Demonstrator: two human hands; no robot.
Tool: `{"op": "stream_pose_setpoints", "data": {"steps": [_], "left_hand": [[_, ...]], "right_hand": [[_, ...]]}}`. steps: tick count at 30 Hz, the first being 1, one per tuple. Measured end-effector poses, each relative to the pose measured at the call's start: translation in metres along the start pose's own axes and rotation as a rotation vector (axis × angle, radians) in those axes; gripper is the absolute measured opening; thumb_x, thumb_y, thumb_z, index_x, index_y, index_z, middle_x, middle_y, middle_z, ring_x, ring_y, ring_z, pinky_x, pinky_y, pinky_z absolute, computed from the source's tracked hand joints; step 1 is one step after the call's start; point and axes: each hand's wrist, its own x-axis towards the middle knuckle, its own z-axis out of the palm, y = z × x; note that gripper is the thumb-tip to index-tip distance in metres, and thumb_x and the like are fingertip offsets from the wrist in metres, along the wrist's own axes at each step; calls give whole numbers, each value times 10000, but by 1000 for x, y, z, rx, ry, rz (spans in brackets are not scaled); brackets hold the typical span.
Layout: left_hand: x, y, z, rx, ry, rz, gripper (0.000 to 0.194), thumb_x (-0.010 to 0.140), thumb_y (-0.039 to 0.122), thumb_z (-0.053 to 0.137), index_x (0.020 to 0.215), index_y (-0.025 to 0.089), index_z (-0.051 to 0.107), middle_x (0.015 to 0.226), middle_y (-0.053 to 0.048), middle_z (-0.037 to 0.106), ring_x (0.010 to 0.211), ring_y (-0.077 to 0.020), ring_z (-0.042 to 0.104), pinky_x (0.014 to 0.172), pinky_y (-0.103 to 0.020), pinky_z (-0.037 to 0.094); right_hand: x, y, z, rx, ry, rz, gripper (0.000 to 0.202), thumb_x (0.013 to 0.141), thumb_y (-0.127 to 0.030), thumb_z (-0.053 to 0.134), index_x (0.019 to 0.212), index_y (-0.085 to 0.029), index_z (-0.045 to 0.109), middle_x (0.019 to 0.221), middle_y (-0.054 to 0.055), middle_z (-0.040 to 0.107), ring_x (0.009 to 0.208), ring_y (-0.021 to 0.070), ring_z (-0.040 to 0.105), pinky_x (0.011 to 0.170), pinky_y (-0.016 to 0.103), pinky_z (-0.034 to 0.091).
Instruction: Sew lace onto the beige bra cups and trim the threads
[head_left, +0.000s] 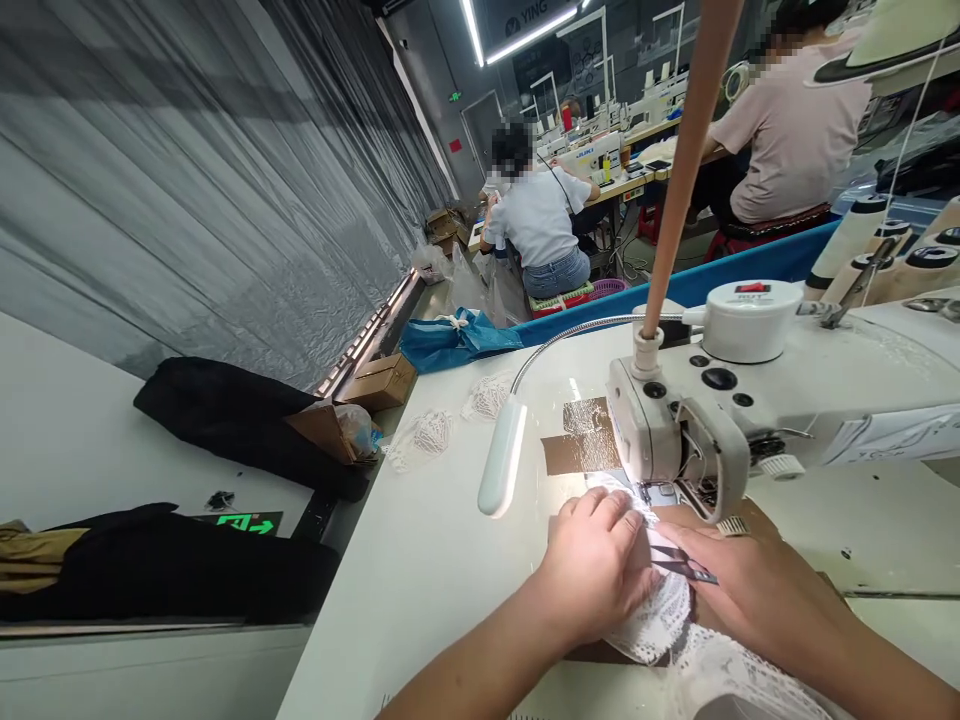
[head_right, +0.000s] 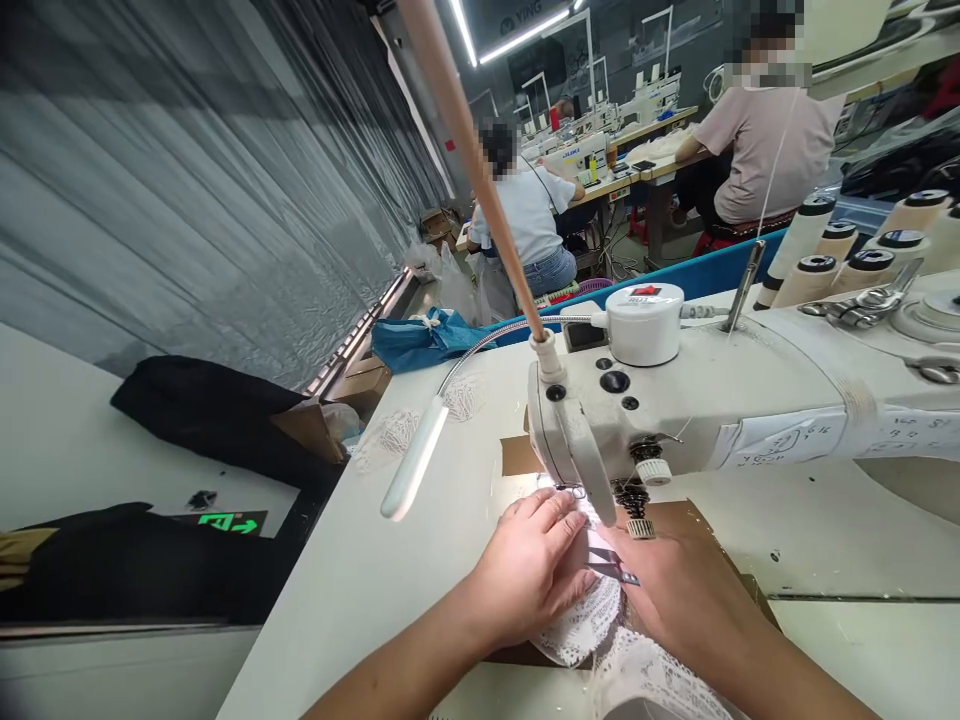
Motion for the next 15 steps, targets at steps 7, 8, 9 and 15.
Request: {"op": "stream_pose_setpoints", "data": {"steps": [7, 8, 9, 15], "left_hand": [[10, -18, -7, 40, -51, 94, 565, 874, 429, 548, 1364, 149, 515, 1406, -133, 530, 1266, -331, 464, 1042, -481, 413], [12, -20, -8, 45, -59, 106, 570, 873, 431, 548, 1367, 148, 515, 1409, -135, 528, 1267, -332, 465, 1041, -476, 411], [14, -23, -9, 50, -68, 116, 580, 868, 433, 551, 1372, 149, 514, 1411, -135, 528, 1266, -332, 468, 1039, -471, 410], [23, -36, -14, 77, -106, 193, 603, 840, 433, 552, 1367, 142, 526, 1363, -138, 569, 1236, -340, 499, 1030, -472, 409]], "right_hand": [[-8, 8, 20, -60, -40, 5, 377, 823, -181, 492, 1159, -296, 620, 912, 51, 748, 671, 230, 683, 582, 303, 453], [-8, 9, 21, -59, -39, 14, 380, 820, -170, 487, 1153, -294, 620, 959, 51, 751, 643, 218, 677, 542, 291, 433], [-8, 9, 20, -56, -39, 21, 371, 816, -163, 486, 1136, -292, 624, 1007, 51, 749, 621, 206, 671, 509, 282, 412], [-4, 4, 10, -50, -6, -7, 244, 806, -198, 543, 1000, -294, 656, 1023, 46, 733, 732, 230, 655, 582, 295, 414]]}}
